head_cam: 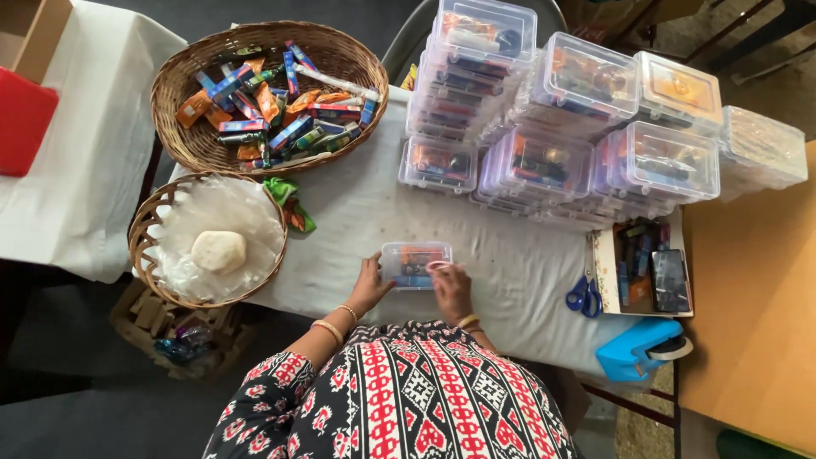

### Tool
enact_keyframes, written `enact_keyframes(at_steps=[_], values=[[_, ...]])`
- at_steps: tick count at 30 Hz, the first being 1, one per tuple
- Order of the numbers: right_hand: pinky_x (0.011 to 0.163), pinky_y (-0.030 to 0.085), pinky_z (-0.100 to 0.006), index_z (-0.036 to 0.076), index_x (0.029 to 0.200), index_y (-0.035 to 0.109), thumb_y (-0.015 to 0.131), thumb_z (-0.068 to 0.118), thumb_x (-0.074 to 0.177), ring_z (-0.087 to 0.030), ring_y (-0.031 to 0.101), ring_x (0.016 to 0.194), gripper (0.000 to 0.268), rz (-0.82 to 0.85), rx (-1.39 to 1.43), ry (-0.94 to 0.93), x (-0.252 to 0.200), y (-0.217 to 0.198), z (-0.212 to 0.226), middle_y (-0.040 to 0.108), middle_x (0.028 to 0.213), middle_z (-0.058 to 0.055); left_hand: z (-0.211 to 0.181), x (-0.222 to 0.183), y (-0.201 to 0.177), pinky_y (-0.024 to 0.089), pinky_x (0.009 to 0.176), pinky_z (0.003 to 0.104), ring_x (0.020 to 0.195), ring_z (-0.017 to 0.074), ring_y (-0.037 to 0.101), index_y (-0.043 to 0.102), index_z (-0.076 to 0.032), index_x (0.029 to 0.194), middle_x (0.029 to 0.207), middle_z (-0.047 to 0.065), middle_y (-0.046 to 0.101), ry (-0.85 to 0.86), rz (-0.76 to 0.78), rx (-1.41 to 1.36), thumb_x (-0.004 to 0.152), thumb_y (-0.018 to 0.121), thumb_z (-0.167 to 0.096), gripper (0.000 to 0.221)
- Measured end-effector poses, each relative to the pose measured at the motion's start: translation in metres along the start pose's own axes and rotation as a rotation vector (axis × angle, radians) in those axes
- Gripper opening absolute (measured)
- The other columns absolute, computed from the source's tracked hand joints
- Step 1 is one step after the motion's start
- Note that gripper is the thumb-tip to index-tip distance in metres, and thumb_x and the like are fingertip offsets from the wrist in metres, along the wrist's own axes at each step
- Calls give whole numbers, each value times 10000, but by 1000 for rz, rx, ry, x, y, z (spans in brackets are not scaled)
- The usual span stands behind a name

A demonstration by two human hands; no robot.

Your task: The person picks small colorful packets from a wicker basket and places them into small clear plastic containers, closes the lids, and stacks the filled containers with others on the table. She occasionally wipes a container with a pink cloth and briefly touches a white dough-like object in a basket.

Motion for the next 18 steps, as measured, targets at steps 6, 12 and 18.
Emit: enact_keyframes(at_steps=[6, 12, 18], values=[[1093, 407, -471, 156, 1326, 641, 596, 116, 981, -314, 554, 1208, 351, 16, 57, -38, -3, -6, 3, 613, 1241, -74, -13, -8, -3, 543, 969, 381, 1149, 319, 583, 335, -73, 1528, 1298, 192, 465, -6, -39, -41, 795, 833, -108, 887], [1050, 442, -454, 114, 1307, 659, 587, 34, 937, -348, 544, 1197, 385, -51, 215, 200, -27, 3, -27, 583, 1253, -142, -32, -20, -11, 545, 935, 399, 1083, 304, 638, 346, -162, 1548, 1202, 199, 619, -7, -67, -106, 810, 834, -120, 886], [1032, 458, -439, 132, 1262, 696, 623, -33, 844, -340, 560, 1141, 455, -10, 78, 324, -11, -2, 1, 634, 1223, -115, -15, -17, -3, 605, 797, 357, 917, 232, 689, 301, -200, 1568, 1162, 185, 632, -163, 31, -286, 825, 799, -102, 900]])
Point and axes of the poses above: each hand's wrist, its own x-axis towards the middle knuckle, its own y-axis out of the palm, z = x × y, the point moved 4 cm from there along x, towards the middle knuckle
